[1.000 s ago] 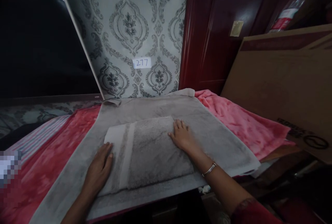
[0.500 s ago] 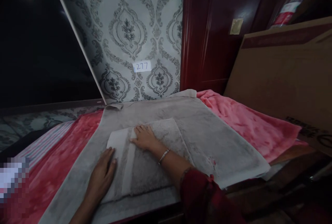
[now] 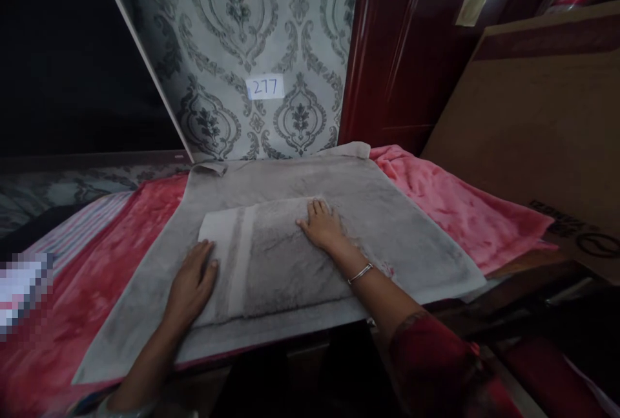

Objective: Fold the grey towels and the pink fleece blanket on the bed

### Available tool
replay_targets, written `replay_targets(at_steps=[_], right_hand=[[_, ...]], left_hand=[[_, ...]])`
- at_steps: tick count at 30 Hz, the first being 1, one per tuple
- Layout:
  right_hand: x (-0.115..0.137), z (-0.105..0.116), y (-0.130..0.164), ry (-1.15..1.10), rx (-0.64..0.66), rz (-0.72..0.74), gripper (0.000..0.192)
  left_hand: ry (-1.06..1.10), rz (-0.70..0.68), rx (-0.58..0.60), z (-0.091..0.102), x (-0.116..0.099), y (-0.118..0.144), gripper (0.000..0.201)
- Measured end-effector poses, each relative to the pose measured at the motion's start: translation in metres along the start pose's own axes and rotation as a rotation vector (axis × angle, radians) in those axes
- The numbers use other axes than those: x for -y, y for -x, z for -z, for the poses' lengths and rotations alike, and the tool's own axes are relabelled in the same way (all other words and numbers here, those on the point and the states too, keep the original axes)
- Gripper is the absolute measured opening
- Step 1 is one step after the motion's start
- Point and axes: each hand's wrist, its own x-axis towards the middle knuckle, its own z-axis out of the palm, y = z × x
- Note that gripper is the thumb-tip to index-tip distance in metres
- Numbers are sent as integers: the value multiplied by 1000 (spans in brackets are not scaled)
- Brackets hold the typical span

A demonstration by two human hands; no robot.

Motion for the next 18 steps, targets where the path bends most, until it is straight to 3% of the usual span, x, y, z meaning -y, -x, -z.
replay_targets(at_steps=[3, 7, 9, 12, 18], right_hand=[[25, 6, 32, -30, 22, 71, 71], [70, 2, 76, -158, 78, 366, 73], [80, -3, 90, -192, 98, 419, 73], [70, -6, 98, -173, 108, 352, 70], [4, -11, 111, -58, 6, 149, 65]], left_hand=[[-17, 13, 14, 1, -4, 0, 52], [-20, 15, 27, 4, -9, -1, 53], [-24, 26, 38, 5, -10, -1, 54], [-35, 33, 54, 7, -12, -1, 54], [-104, 13, 78, 8, -16, -1, 53]])
